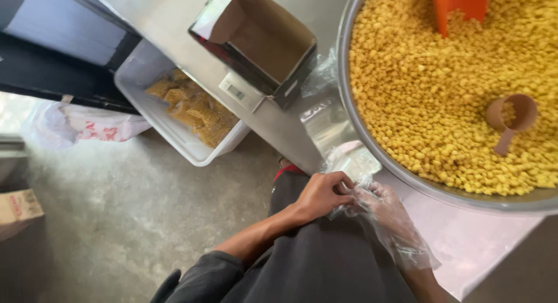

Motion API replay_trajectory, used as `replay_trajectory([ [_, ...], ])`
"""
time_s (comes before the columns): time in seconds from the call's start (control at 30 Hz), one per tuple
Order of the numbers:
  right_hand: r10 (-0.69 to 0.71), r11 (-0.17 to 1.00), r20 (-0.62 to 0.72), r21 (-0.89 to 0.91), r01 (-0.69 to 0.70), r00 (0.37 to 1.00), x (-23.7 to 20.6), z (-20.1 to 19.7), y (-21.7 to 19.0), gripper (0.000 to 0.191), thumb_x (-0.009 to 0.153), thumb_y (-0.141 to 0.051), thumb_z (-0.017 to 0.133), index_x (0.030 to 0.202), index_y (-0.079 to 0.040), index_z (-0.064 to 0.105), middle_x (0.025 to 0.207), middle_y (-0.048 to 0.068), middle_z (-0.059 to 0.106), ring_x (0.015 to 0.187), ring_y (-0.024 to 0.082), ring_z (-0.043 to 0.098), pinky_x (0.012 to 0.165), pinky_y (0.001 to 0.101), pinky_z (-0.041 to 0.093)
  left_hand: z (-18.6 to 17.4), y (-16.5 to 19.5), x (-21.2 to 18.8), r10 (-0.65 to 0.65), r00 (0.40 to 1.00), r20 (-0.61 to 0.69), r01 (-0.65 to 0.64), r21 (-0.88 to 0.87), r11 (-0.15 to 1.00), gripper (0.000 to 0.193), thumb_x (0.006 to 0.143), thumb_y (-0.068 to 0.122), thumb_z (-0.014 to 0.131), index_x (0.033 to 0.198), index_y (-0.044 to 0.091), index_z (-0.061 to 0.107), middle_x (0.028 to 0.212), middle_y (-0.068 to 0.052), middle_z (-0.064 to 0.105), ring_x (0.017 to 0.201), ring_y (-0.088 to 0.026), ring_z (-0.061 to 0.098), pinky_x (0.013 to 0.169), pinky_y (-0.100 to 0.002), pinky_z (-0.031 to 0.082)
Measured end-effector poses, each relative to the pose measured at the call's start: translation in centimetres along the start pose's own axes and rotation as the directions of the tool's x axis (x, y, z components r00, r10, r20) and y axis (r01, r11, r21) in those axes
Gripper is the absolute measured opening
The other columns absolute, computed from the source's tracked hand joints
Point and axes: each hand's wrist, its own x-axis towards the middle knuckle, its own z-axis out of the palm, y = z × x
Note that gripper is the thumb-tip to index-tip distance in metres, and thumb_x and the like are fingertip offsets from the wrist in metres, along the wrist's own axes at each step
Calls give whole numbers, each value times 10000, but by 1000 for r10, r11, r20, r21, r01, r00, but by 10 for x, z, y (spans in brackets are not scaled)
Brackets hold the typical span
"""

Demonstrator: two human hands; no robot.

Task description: The person scoops yellow puffed snacks from a large metal bowl into small clear plastic bags using a plastic scoop, then weighs each bag on a digital scale and places it into a white bin. The process is repeated multiple times.

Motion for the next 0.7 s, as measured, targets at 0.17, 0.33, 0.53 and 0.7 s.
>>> replay_trajectory([
  [0.17, -203, 978, -48, -67, 199, 978, -14, -10, 1, 206, 930, -124, 564, 1008, -19, 724, 833, 49, 731, 691, 105, 655, 625, 268, 543, 2, 4, 1, -15, 995, 96, 14, 17, 1000, 259, 854, 231, 801, 982, 22, 717, 721, -130, 722, 636, -212, 698, 608, -375, 546],
  [0.33, -122, 987, -44, -107, 117, 992, -14, 3, -4, 229, 1007, -199, 550, 889, -33, 655, 680, 53, 633, 598, 134, 575, 531, 307, 483, -8, 12, 8, 321, 946, 49, -324, 189, 927, 92, 927, 118, 665, 916, 26, 667, 848, -159, 669, 739, -379, 655, 631, -465, 512],
  [0.53, -305, 775, -74, -599, 202, 950, -4, -15, 12, 285, 1002, -208, 601, 814, 4, 631, 655, 88, 564, 619, 219, 549, 585, 416, 491, -7, 10, 5, 305, 952, -24, -264, 442, 858, 153, 962, 113, 633, 869, 17, 558, 824, -181, 637, 746, -433, 635, 647, -530, 500],
  [0.7, -736, 527, -195, -766, 368, 648, 9, -16, 23, 208, 987, -229, 632, 1080, -53, 574, 889, 125, 633, 727, 303, 625, 646, 436, 542, 7, 1, 26, 225, 973, -60, -178, 429, 886, 196, 926, 173, 683, 870, 40, 551, 823, -194, 668, 758, -429, 656, 673, -526, 521],
])
